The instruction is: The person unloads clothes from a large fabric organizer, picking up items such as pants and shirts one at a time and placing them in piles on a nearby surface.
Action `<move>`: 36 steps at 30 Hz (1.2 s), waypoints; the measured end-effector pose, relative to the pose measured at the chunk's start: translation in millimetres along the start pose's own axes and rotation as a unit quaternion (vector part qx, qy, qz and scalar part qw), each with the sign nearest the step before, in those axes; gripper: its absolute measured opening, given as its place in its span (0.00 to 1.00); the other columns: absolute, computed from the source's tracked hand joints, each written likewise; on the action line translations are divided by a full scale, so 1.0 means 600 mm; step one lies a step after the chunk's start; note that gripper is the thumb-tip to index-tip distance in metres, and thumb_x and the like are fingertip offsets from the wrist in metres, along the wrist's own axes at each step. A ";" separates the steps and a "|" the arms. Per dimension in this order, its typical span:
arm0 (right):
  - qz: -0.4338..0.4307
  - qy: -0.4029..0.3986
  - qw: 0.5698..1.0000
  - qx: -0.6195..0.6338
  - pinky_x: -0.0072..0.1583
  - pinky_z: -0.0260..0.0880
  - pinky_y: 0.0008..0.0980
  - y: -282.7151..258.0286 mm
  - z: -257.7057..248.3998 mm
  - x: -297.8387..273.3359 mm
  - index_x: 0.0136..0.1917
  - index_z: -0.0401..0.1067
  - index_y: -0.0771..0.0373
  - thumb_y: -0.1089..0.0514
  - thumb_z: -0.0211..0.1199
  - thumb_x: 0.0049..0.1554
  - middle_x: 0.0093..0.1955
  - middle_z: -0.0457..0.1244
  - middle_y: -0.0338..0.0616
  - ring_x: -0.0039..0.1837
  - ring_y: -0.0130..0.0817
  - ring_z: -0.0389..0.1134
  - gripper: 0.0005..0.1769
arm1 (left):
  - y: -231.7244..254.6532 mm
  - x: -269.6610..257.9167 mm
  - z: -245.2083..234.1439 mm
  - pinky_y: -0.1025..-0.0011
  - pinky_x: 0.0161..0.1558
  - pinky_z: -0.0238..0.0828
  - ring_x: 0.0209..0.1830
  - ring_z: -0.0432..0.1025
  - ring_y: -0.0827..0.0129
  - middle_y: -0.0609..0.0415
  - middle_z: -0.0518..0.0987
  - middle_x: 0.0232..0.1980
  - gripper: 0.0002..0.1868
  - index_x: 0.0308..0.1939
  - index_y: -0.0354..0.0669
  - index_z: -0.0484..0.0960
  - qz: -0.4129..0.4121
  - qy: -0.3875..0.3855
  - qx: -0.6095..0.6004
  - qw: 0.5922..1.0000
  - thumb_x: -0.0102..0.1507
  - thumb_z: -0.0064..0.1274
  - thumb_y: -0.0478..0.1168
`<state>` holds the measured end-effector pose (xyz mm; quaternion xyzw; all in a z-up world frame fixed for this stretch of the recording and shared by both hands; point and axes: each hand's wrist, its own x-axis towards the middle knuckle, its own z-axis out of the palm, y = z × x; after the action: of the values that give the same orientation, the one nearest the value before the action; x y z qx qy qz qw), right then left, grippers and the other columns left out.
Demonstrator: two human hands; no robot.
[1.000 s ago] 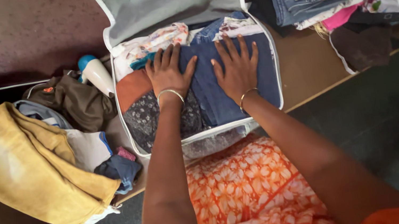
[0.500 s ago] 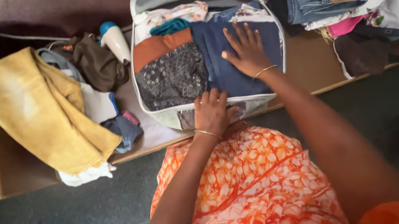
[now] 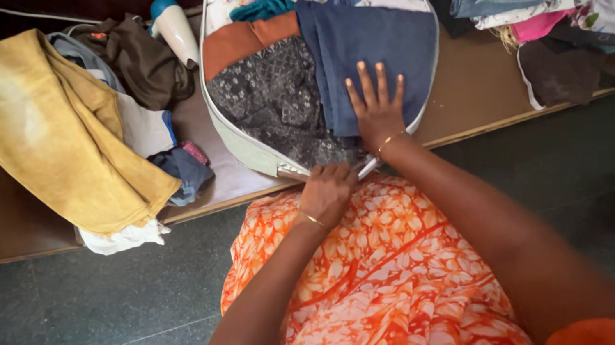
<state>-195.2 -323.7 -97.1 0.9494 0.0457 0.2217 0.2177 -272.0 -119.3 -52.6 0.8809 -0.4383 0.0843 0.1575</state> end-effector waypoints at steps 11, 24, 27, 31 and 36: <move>-0.045 -0.291 0.929 0.222 0.79 0.33 0.71 0.061 -0.137 0.084 0.81 0.45 0.61 0.38 0.79 0.44 0.84 0.32 0.52 0.86 0.57 0.29 0.65 | -0.083 0.018 -0.079 0.50 0.55 0.64 0.48 0.75 0.57 0.50 0.82 0.42 0.21 0.41 0.49 0.85 -0.126 -0.138 0.063 0.980 0.61 0.59 0.61; -0.076 -0.153 0.953 0.251 0.71 0.27 0.85 -0.164 -0.099 0.120 0.83 0.42 0.30 0.57 0.56 0.60 0.88 0.24 0.40 0.86 0.60 0.20 0.45 | -0.212 -0.042 -0.150 0.49 0.71 0.55 0.46 0.75 0.65 0.57 0.77 0.34 0.08 0.28 0.51 0.84 -0.121 0.000 0.086 0.989 0.51 0.66 0.45; -0.103 -0.268 0.934 0.214 0.70 0.21 0.83 -0.176 -0.073 0.125 0.84 0.36 0.31 0.60 0.57 0.58 0.87 0.17 0.40 0.84 0.62 0.15 0.50 | -0.206 -0.049 -0.160 0.51 0.67 0.58 0.45 0.75 0.64 0.57 0.77 0.34 0.07 0.27 0.51 0.83 -0.100 0.010 0.067 0.993 0.51 0.65 0.44; -0.109 -0.313 0.917 0.221 0.71 0.17 0.80 -0.169 -0.089 0.132 0.86 0.32 0.33 0.61 0.61 0.55 0.87 0.14 0.41 0.84 0.62 0.13 0.57 | -0.203 -0.045 -0.176 0.55 0.62 0.62 0.47 0.76 0.61 0.55 0.78 0.36 0.07 0.29 0.49 0.83 -0.101 -0.004 0.048 0.994 0.53 0.64 0.43; -0.149 -0.375 0.874 0.272 0.76 0.17 0.75 -0.118 -0.158 0.147 0.87 0.27 0.37 0.50 0.73 0.49 0.87 0.12 0.42 0.85 0.59 0.11 0.68 | -0.185 -0.031 -0.200 0.52 0.60 0.64 0.45 0.76 0.58 0.54 0.80 0.38 0.11 0.35 0.46 0.85 -0.133 -0.012 -0.003 0.991 0.53 0.64 0.46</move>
<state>-157.3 -206.4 -16.2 0.9651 0.1599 -0.2068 -0.0179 -195.5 -0.4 31.5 0.9318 -0.3195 0.0502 0.1646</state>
